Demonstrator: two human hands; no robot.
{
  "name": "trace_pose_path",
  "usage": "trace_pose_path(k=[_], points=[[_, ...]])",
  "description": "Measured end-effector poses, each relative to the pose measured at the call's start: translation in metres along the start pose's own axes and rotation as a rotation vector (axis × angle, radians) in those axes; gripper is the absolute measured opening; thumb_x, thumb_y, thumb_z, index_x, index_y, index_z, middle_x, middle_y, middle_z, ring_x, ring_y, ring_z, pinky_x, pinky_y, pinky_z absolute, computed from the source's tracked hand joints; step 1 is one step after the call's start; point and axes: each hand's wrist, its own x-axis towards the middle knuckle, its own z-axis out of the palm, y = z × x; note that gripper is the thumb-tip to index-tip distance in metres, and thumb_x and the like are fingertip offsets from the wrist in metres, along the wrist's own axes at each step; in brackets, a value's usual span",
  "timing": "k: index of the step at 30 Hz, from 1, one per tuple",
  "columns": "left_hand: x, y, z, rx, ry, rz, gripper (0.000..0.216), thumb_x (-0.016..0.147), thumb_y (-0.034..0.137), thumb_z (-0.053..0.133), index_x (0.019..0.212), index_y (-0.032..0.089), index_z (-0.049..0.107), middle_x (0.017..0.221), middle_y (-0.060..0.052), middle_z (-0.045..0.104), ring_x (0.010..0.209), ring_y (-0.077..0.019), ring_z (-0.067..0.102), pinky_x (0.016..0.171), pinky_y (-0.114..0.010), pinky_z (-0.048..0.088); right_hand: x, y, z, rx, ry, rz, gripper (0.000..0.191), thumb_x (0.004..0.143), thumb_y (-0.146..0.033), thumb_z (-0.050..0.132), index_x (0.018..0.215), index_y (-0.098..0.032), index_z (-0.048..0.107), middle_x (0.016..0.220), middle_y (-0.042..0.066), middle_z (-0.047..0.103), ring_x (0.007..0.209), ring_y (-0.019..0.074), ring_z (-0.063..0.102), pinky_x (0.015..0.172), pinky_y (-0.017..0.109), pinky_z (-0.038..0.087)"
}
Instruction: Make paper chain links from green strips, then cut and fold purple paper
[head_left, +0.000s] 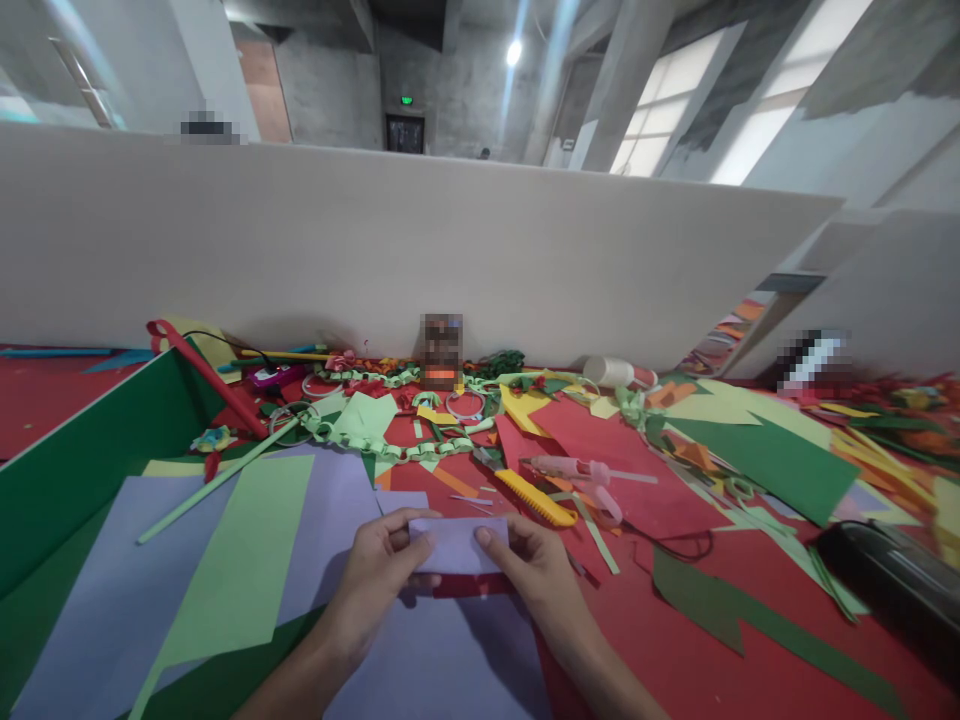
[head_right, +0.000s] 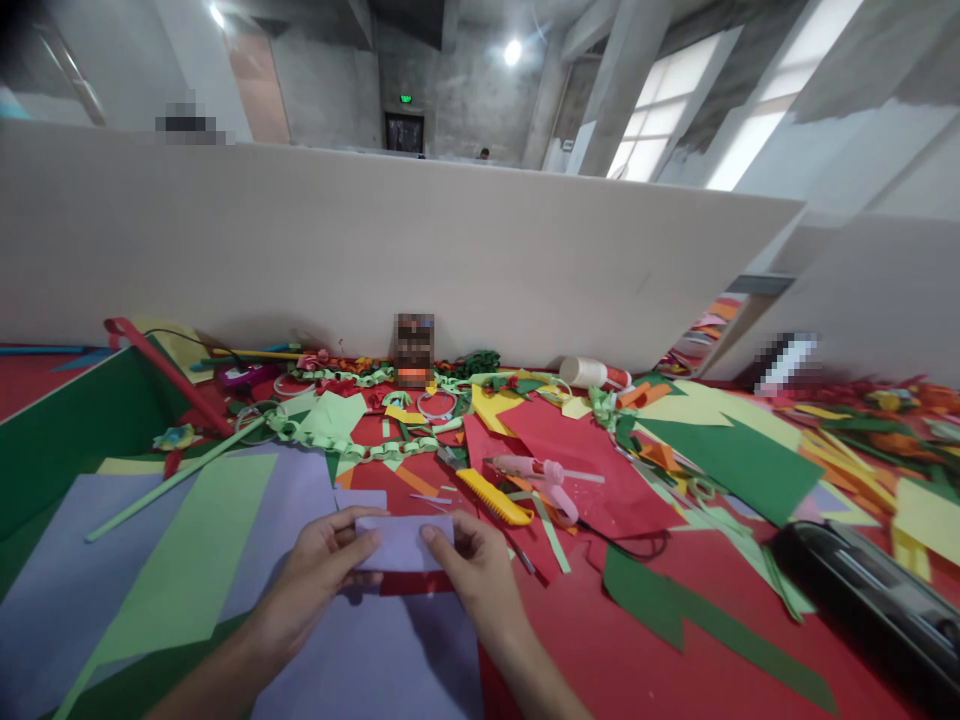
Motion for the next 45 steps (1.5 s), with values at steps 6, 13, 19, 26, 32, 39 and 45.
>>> trace_pose_path(k=[6, 13, 19, 26, 32, 39, 45], points=[[0.003, -0.001, -0.002, 0.043, -0.014, 0.007, 0.070, 0.057, 0.048, 0.095, 0.113, 0.012, 0.072, 0.074, -0.005, 0.075, 0.052, -0.0144, 0.068, 0.043, -0.018, 0.045, -0.002, -0.002, 0.000, -0.020, 0.035, 0.012, 0.053, 0.074, -0.069, 0.081, 0.071, -0.017, 0.068, 0.064, 0.000, 0.061, 0.060, 0.0143, 0.050, 0.057, 0.027, 0.039], [0.001, -0.001, 0.000, 0.001, -0.044, 0.032, 0.061, 0.057, 0.053, 0.095, 0.098, 0.013, 0.075, 0.085, -0.009, 0.078, 0.069, -0.0189, 0.072, 0.065, -0.029, 0.062, -0.003, -0.006, 0.000, -0.010, 0.015, 0.024, 0.055, 0.074, -0.071, 0.078, 0.073, -0.017, 0.068, 0.066, 0.001, 0.061, 0.062, 0.0157, 0.051, 0.060, 0.029, 0.040], [-0.001, 0.001, 0.001, 0.036, -0.049, -0.018, 0.062, 0.060, 0.061, 0.092, 0.094, 0.013, 0.074, 0.081, -0.008, 0.076, 0.058, -0.0155, 0.070, 0.052, -0.024, 0.056, -0.002, -0.004, -0.002, -0.006, 0.046, 0.022, 0.056, 0.074, -0.069, 0.080, 0.062, -0.018, 0.058, 0.058, -0.004, 0.048, 0.058, 0.0112, 0.039, 0.055, 0.026, 0.030], [-0.004, 0.001, 0.003, 0.055, -0.056, -0.047, 0.069, 0.057, 0.068, 0.090, 0.091, 0.012, 0.071, 0.075, -0.012, 0.077, 0.051, -0.0156, 0.068, 0.044, -0.022, 0.051, -0.002, -0.004, 0.001, 0.099, 0.076, 0.049, 0.062, 0.080, -0.077, 0.069, 0.061, -0.020, 0.054, 0.056, -0.003, 0.050, 0.053, 0.0116, 0.042, 0.052, 0.026, 0.032], [-0.001, 0.002, -0.001, 0.005, 0.035, 0.027, 0.061, 0.057, 0.061, 0.093, 0.089, 0.013, 0.071, 0.085, -0.011, 0.079, 0.060, -0.0194, 0.074, 0.047, -0.022, 0.054, -0.003, -0.004, 0.003, 0.297, 0.010, 0.072, 0.062, 0.087, -0.080, 0.056, 0.082, -0.019, 0.068, 0.061, 0.003, 0.064, 0.056, 0.0178, 0.060, 0.057, 0.029, 0.044], [0.002, -0.002, -0.002, 0.038, 0.047, 0.067, 0.058, 0.058, 0.060, 0.093, 0.085, 0.013, 0.071, 0.086, -0.012, 0.079, 0.064, -0.0227, 0.075, 0.050, -0.025, 0.057, -0.010, -0.009, 0.011, 0.092, -0.069, 0.007, 0.050, 0.072, -0.068, 0.082, 0.078, -0.019, 0.070, 0.069, 0.003, 0.071, 0.060, 0.0180, 0.063, 0.059, 0.030, 0.049], [0.002, -0.001, -0.001, 0.084, 0.041, 0.106, 0.057, 0.061, 0.067, 0.089, 0.075, 0.015, 0.068, 0.078, -0.009, 0.078, 0.061, -0.0206, 0.073, 0.053, -0.025, 0.057, -0.009, -0.006, 0.010, 0.105, -0.085, 0.045, 0.054, 0.077, -0.071, 0.077, 0.077, -0.017, 0.069, 0.071, 0.005, 0.073, 0.056, 0.0156, 0.063, 0.058, 0.028, 0.048]])
